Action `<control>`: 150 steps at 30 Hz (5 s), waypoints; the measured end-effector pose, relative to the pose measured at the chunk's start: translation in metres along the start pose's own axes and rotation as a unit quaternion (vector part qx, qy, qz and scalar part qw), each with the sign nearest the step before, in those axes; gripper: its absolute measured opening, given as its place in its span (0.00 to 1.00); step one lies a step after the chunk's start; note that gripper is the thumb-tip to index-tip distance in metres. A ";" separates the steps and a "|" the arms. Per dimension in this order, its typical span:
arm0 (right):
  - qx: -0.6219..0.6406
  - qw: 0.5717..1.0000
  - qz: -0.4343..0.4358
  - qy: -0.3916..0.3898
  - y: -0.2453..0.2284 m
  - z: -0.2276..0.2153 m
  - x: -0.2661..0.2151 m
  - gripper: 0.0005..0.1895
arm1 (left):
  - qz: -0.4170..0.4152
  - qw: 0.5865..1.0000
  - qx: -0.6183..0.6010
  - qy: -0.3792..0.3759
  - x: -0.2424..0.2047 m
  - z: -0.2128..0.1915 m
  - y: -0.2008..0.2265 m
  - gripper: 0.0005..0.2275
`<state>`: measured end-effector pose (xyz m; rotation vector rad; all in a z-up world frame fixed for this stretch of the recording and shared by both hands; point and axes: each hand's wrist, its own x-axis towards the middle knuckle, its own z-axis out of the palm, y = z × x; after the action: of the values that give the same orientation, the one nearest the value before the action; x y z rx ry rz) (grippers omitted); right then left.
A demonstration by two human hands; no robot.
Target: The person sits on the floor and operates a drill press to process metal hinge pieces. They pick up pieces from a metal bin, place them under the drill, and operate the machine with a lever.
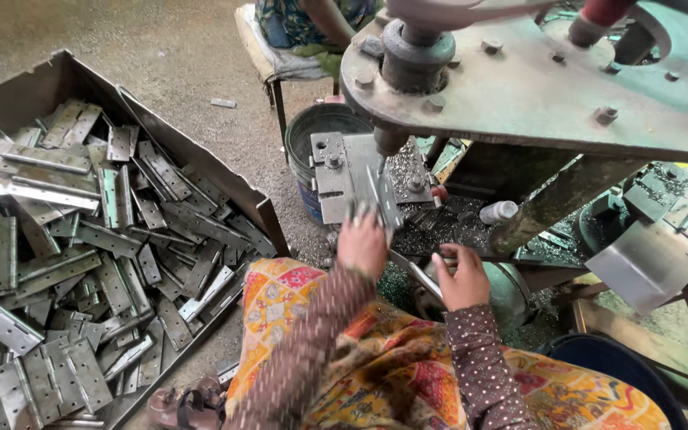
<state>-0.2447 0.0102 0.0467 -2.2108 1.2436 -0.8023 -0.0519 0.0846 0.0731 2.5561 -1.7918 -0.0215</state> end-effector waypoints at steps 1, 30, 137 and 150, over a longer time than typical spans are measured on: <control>-0.013 1.000 -0.003 0.006 -0.006 -0.002 0.002 0.14 | 0.018 0.997 0.058 0.038 -0.013 0.003 0.007 0.16; -0.053 0.998 0.023 -0.022 0.014 0.008 -0.006 0.12 | -0.064 0.983 -0.031 0.169 -0.004 0.024 -0.017 0.28; -0.296 0.881 0.058 -0.364 0.029 0.038 0.000 0.23 | -0.119 0.990 -0.077 0.019 0.079 0.011 -0.037 0.13; -0.233 0.927 0.068 -0.286 0.097 0.080 -0.042 0.23 | -0.070 0.990 -0.061 0.103 0.063 0.019 -0.033 0.14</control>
<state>-0.2648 0.0100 -0.0844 -2.4165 1.3421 0.2284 -0.0005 0.0367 0.0532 2.4898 -1.4899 0.1211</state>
